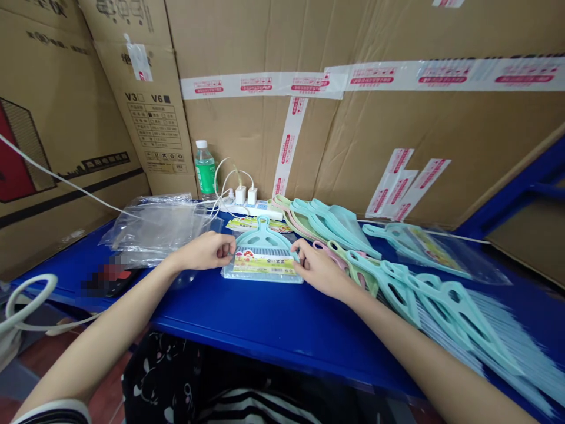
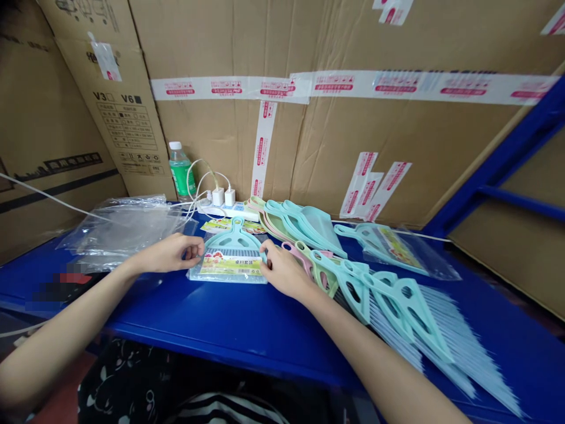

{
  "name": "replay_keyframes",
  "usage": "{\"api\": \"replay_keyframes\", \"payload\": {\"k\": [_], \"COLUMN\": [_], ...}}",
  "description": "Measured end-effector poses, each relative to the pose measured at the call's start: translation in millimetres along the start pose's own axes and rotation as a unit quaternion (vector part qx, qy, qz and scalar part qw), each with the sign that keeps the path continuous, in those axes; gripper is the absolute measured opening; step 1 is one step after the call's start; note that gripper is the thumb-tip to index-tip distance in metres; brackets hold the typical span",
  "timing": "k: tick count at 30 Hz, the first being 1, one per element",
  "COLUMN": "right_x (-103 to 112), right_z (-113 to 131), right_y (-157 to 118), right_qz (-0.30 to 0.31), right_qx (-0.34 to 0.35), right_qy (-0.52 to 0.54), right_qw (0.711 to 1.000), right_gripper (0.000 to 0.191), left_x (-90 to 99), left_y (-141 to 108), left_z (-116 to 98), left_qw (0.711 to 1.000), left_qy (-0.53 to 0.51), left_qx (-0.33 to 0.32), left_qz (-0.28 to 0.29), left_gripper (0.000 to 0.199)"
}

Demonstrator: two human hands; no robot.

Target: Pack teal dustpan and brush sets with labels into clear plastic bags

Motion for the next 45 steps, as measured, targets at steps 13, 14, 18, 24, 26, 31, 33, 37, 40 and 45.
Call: {"api": "replay_keyframes", "payload": {"k": [13, 14, 18, 24, 26, 31, 33, 37, 40, 45], "right_x": [7.3, 8.3, 10.3, 9.5, 7.5, -0.5, -3.1, -5.2, -5.4, -2.5], "right_z": [-2.9, -1.6, 2.8, 1.8, -0.1, -8.7, -11.8, -14.6, -10.9, -5.2], "right_y": [4.4, 4.2, 2.7, 0.9, 0.3, -0.9, -1.2, -2.3, -3.4, -4.3], "right_qz": [0.033, 0.036, 0.042, 0.048, 0.052, 0.076, 0.086, 0.099, 0.123, 0.137], "right_qx": [-0.134, -0.153, -0.214, -0.249, -0.250, -0.220, -0.199, -0.198, -0.182, -0.170], "right_qy": [0.275, 0.309, 0.418, 0.429, 0.421, 0.381, 0.378, 0.376, 0.400, 0.430], "right_qw": [0.952, 0.938, 0.882, 0.867, 0.870, 0.895, 0.900, 0.900, 0.890, 0.876], "right_gripper": [0.038, 0.041, 0.049, 0.058, 0.068, 0.108, 0.115, 0.120, 0.116, 0.109], "left_x": [-2.6, -2.5, -2.0, -2.2, -2.4, -3.1, -3.4, -2.6, -1.4, 0.1], "left_y": [-0.3, -0.4, -0.9, -0.7, -0.7, -1.4, -1.5, -1.8, -1.9, -1.9], "left_z": [-1.0, -1.5, -2.5, -1.7, -1.8, -2.3, -2.5, -2.9, -4.0, -5.6], "left_qw": [0.999, 0.999, 0.998, 0.998, 0.998, 0.997, 0.997, 0.997, 0.996, 0.996], "left_qy": [-0.041, -0.043, -0.053, -0.066, -0.067, -0.069, -0.071, -0.080, -0.092, -0.089], "left_qx": [-0.010, -0.010, -0.006, 0.002, 0.002, 0.007, 0.006, 0.006, 0.004, 0.004], "left_qz": [0.013, 0.014, 0.015, 0.013, 0.013, 0.015, 0.015, 0.008, 0.006, 0.005], "left_gripper": [0.007, 0.008, 0.008, 0.009, 0.008, 0.008, 0.008, 0.007, 0.007, 0.005]}}
Point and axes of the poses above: each hand's wrist, its own y-axis towards the middle knuckle, its own x-axis out of the back of the hand, z = x × y, the point moved 3 cm from there along y, towards the middle knuckle, and after that the axes turned 11 degrees about -z, right-handed, at the moved point
